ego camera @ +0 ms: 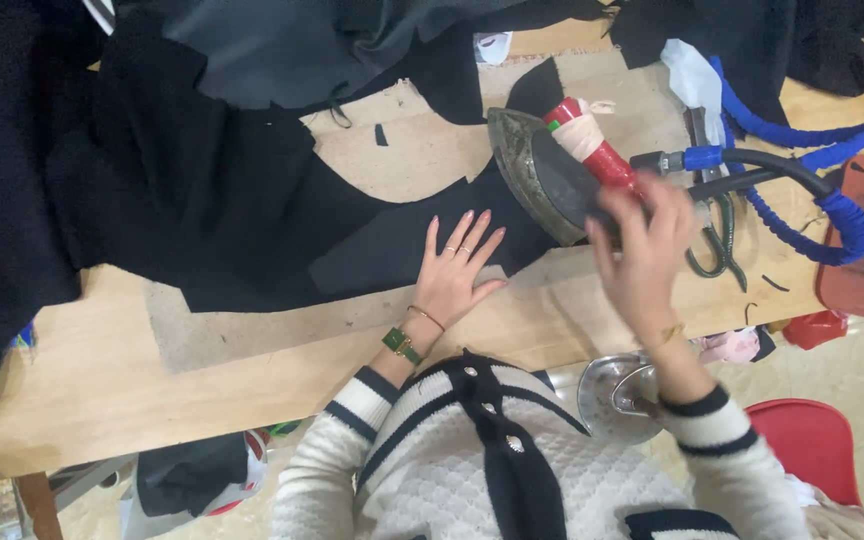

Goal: The person irons a piece of black fabric on a wooden table, then uses scissors to trim the edges. They continue to iron the fabric, adjusting its position as needed.

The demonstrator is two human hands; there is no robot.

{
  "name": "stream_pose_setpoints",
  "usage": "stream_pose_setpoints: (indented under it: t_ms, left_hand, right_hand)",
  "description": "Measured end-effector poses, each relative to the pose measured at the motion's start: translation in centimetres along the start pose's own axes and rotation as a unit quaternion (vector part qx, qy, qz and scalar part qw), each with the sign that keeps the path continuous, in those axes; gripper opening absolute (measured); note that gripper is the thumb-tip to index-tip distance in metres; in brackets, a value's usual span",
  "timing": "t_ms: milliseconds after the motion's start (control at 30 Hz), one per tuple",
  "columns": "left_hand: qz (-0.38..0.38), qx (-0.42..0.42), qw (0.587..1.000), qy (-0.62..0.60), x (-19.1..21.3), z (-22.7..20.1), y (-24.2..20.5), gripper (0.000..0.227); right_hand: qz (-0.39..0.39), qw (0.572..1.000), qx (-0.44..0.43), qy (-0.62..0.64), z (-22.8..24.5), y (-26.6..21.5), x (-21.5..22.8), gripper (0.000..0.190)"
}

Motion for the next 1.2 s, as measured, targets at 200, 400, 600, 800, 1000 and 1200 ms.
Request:
stream_pose_setpoints:
  t_ms: [200,400,600,800,1000,1200]
  left_hand:
    - [0.021,0.003,1.0,0.022,0.4,-0.3,0.1,0.073]
    - [0.052,0.015,0.998,0.031,0.6,-0.3,0.2,0.073]
    - [0.095,0.034,0.994,0.03,0.3,0.0,0.5,0.074]
    - [0.119,0.043,0.992,0.015,0.4,-0.1,0.6,0.074]
    - [0.117,0.04,0.992,0.021,0.6,-0.3,0.7,0.074]
    - [0.118,0.046,0.992,0.015,0.3,-0.1,0.5,0.073]
  right_hand:
    - [0.24,0.965,-0.059,0.089,-1.4,8.6,-2.5,0.066]
    - [0.364,0.907,-0.116,0.176,-1.2,10.5,-4.0,0.07]
    - [0.275,0.941,0.051,-0.191,-1.3,5.2,-0.8,0.117]
    - [0.345,0.916,0.049,-0.2,-2.9,1.8,-1.0,0.119]
    - [0.348,0.916,0.065,-0.187,-2.8,2.4,-0.5,0.112]
    - [0.308,0.934,0.059,-0.17,-2.8,5.6,-1.8,0.094]
Point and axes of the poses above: each hand's wrist, its own y-axis towards the middle knuckle, its own x-axis out of the back of the hand, z = x × y, the point moved 3 cm from there along y, towards the middle knuckle, and after that the axes turned 12 degrees about -y, right-handed, at the moved point
